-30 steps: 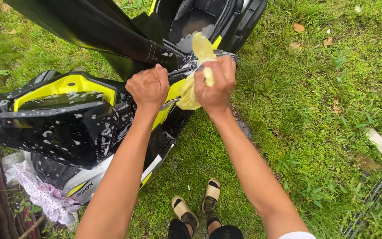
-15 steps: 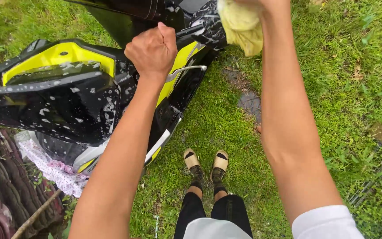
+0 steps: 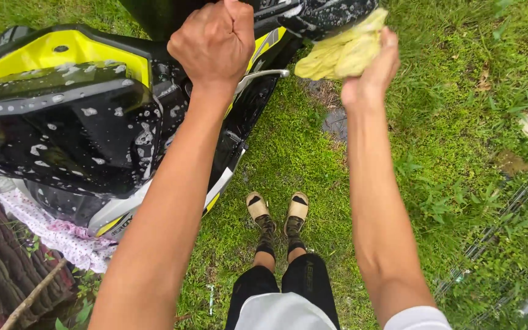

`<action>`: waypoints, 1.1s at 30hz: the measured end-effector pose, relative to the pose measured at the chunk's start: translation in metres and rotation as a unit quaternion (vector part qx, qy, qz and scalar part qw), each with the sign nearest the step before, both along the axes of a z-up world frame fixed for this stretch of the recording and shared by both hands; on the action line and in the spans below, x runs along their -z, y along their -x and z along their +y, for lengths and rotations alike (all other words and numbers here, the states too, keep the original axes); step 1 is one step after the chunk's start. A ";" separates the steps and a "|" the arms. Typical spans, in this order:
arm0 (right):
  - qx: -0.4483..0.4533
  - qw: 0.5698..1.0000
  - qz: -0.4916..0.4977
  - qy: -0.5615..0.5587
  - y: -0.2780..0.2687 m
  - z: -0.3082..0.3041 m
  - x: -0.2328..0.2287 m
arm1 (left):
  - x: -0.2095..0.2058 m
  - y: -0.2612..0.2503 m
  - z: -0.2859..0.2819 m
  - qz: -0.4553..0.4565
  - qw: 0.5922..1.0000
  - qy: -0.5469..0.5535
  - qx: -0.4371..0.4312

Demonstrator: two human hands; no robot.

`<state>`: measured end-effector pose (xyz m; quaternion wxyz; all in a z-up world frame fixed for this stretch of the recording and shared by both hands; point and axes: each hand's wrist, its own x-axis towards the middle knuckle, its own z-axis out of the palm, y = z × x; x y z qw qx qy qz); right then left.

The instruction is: Washing an outdoor scooter using a sponge, soap, and water.

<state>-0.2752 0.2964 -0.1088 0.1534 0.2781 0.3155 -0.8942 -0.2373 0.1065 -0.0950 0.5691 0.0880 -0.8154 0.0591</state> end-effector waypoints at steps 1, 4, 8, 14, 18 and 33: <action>0.019 0.999 -0.007 0.030 0.002 -0.004 -0.001 | 0.000 -0.002 -0.002 -0.009 1.000 -0.006 0.002; -0.040 0.967 0.157 0.194 0.004 -0.020 0.019 | 0.000 -0.004 -0.004 -0.017 1.000 -0.006 0.001; 0.000 0.949 0.273 0.156 0.008 -0.067 0.026 | 0.001 -0.003 -0.003 -0.014 1.000 -0.003 -0.001; 0.001 0.979 0.190 0.080 0.028 -0.067 0.022 | 0.001 -0.005 -0.005 -0.028 0.999 -0.015 0.003; 0.112 0.945 0.244 0.188 0.046 -0.059 0.018 | 0.000 -0.006 -0.006 -0.019 1.000 0.004 0.000; 0.069 0.943 0.275 0.174 -0.012 -0.092 0.006 | -0.007 -0.008 0.000 0.008 1.000 -0.026 0.010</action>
